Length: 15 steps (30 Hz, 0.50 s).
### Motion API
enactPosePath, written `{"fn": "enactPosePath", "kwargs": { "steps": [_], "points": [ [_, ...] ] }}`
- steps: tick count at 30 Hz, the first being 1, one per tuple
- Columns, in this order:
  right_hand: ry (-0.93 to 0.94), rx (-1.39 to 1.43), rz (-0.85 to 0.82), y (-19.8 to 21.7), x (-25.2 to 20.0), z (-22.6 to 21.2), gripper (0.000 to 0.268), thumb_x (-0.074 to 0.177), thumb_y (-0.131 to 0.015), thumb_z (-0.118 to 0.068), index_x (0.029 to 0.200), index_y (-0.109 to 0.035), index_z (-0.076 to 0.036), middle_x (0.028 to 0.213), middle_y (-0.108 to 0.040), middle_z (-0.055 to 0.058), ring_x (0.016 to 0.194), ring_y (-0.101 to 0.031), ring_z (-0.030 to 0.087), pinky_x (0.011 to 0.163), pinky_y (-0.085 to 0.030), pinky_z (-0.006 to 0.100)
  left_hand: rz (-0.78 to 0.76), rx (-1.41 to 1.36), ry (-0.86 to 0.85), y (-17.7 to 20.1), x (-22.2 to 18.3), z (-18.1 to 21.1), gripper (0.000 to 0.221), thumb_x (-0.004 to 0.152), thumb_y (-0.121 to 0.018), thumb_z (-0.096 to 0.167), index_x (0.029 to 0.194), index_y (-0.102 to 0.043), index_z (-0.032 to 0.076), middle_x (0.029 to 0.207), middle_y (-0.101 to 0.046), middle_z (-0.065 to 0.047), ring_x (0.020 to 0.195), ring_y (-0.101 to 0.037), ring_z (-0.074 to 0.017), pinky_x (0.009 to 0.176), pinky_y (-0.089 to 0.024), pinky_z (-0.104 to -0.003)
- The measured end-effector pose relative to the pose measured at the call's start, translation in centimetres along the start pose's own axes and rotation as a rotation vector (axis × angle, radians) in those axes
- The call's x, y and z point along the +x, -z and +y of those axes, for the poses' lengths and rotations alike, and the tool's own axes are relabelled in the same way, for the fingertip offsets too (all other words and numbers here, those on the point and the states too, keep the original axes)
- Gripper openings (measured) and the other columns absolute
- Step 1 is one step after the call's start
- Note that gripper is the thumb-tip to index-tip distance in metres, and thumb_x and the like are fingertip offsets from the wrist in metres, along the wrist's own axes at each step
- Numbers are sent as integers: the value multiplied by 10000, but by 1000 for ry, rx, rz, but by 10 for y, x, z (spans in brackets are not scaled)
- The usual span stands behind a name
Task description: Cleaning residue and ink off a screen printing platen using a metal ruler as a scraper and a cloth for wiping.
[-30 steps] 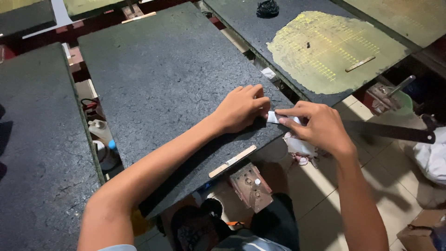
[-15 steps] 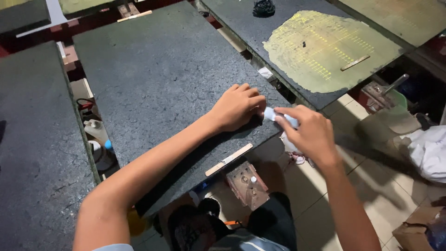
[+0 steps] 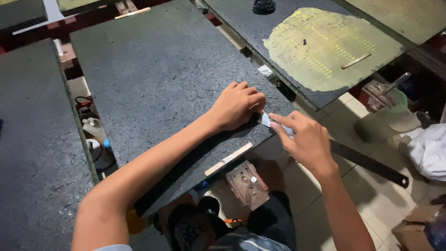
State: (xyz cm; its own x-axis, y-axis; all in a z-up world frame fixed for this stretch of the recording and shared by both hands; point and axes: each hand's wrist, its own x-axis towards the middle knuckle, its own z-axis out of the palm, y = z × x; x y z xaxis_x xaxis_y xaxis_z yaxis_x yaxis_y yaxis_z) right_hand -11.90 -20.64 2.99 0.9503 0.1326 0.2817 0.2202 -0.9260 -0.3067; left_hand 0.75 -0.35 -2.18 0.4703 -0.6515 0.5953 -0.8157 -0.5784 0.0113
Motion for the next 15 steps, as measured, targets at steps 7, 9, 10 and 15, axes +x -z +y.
{"fn": "enactPosePath", "kwargs": {
  "steps": [7,9,10,15],
  "points": [
    [-74,-153,104,-23,9,12,265,1023,-612,-406,1246,-755,-403,824,-637,-27,723,-706,264,660,-581,456,5,28,13,0,0,2,94,928,-693,311,954,-631,246,911,-705,9,889,-642,-222,807,-475,-381],
    [-64,-181,138,-31,13,10,264,1011,-626,-425,1244,-750,-416,808,-626,-34,699,-703,264,633,-583,451,6,37,21,1,0,3,129,940,-688,341,948,-635,225,898,-709,-4,872,-650,-227,788,-476,-380],
    [-60,-182,139,-28,12,4,264,1011,-626,-425,1244,-750,-416,808,-626,-34,699,-703,264,633,-583,451,9,39,23,2,1,3,129,940,-688,341,948,-635,225,898,-709,-4,872,-650,-227,788,-476,-380],
    [-61,-110,248,-27,8,-9,255,1021,-673,-334,1243,-780,-268,837,-664,60,710,-713,340,605,-584,518,37,12,11,3,0,3,123,927,-697,320,935,-629,218,885,-705,-9,873,-636,-235,770,-459,-379]
  ]
}}
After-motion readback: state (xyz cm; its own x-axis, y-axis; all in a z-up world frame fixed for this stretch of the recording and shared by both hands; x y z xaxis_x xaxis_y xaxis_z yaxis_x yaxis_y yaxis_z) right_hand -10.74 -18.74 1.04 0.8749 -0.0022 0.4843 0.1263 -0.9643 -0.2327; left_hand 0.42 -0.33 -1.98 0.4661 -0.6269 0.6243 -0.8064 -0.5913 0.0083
